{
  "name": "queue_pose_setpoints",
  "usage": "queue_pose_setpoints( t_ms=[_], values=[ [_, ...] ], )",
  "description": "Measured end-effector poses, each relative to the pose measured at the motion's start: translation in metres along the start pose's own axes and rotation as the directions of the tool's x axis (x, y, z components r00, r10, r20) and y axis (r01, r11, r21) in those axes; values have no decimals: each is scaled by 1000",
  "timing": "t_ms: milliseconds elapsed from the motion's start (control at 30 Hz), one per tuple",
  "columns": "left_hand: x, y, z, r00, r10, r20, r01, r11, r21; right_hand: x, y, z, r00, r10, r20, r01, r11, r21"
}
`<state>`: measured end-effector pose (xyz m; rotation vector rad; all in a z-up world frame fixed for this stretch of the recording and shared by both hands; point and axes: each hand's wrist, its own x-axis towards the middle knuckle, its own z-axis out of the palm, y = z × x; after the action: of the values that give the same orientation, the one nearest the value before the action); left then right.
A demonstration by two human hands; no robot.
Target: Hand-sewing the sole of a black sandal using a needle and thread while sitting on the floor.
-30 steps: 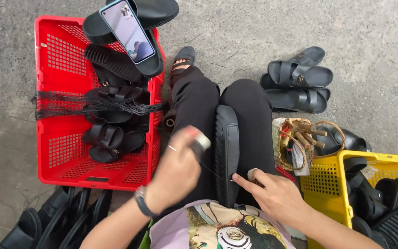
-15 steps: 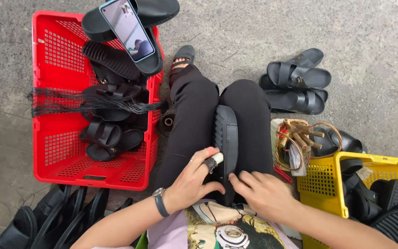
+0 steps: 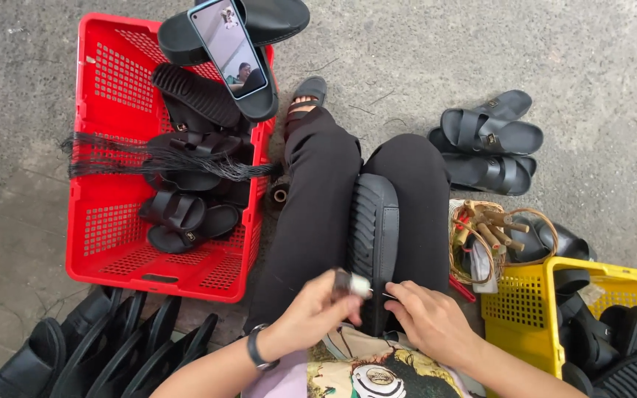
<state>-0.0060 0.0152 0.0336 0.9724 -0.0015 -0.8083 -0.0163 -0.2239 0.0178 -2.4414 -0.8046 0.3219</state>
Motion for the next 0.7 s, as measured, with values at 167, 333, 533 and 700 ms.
queue_pose_setpoints(
  t_ms=[167,333,533,700],
  values=[
    [12,-11,9,933,-183,-310,274,919,282,12,-10,-30,988,-118,-102,106,987,-119],
    [21,-11,16,928,331,-173,-62,595,802,-16,10,-72,961,-29,274,172,840,-515],
    [20,-5,22,735,604,307,-407,32,913,-7,0,-65,939,-69,337,131,977,-166],
    [8,-14,14,648,668,366,-524,42,851,-16,8,-40,946,-61,319,127,974,-190]
  ],
)
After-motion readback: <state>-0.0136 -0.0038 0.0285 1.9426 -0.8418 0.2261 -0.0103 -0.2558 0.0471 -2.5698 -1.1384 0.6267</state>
